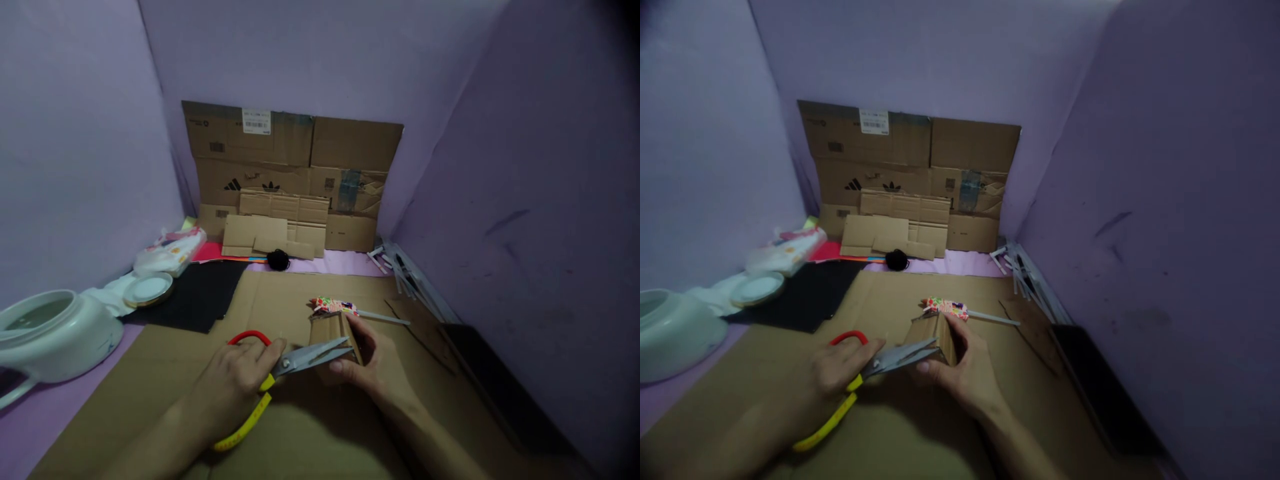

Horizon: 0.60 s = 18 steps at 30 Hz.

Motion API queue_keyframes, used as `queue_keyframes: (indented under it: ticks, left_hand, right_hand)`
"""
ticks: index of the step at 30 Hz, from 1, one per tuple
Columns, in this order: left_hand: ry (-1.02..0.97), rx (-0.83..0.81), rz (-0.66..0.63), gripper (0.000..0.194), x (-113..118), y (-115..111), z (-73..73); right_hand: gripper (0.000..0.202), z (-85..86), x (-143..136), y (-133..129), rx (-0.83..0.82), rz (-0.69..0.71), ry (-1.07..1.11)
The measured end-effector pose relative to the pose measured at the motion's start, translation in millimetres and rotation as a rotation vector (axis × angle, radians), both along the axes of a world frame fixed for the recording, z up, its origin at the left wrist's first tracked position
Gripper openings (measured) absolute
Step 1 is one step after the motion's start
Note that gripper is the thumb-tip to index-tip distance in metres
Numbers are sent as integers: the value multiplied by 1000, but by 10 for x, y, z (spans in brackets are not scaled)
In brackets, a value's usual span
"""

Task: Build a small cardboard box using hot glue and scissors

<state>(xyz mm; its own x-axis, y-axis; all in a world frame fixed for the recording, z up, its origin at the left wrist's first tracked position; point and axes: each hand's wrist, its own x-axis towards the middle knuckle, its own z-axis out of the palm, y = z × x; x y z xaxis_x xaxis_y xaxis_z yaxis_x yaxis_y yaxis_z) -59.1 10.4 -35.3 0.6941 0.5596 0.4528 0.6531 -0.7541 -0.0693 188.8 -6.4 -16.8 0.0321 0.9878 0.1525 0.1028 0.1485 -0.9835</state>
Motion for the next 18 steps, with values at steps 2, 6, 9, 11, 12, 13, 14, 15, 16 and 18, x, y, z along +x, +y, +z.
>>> queue_keyframes:
  ticks: [2, 6, 9, 11, 12, 13, 14, 15, 16, 18]
  left_hand:
    - [-14, -30, -4, 51, -6, 5, -9]
    - [-57, -43, -19, 54, -20, 14, -25]
    - [-83, -39, -26, 55, -40, 28, -44]
    - [-107, -59, -36, 54, -53, 36, -58]
    - [-120, -73, -47, 53, -58, 39, -62]
    - [-133, -86, -54, 50, -61, 39, -62]
    - [-145, -101, -57, 48, -60, 36, -56]
    - [-159, -124, -55, 45, -57, 31, -41]
    - [-182, -161, -46, 41, -51, 23, -19]
    - [-247, -257, -1, 31, -34, 3, 51]
  right_hand:
    - [70, -2, 2, 1, -3, 17, 0]
    - [74, -1, 1, 5, 10, 17, -16]
    - [74, 8, -5, 7, 11, 6, -30]
    - [71, 13, -9, 7, 5, 17, -37]
    - [70, 15, -10, 7, 8, 16, -38]
    - [70, 17, -10, 6, 13, 17, -36]
    - [69, 18, -9, 6, 21, 20, -31]
    - [69, 19, -7, 6, 29, 24, -21]
    - [69, 20, -6, 5, 35, 35, -7]
    - [68, 22, -2, 5, 37, 79, 32]
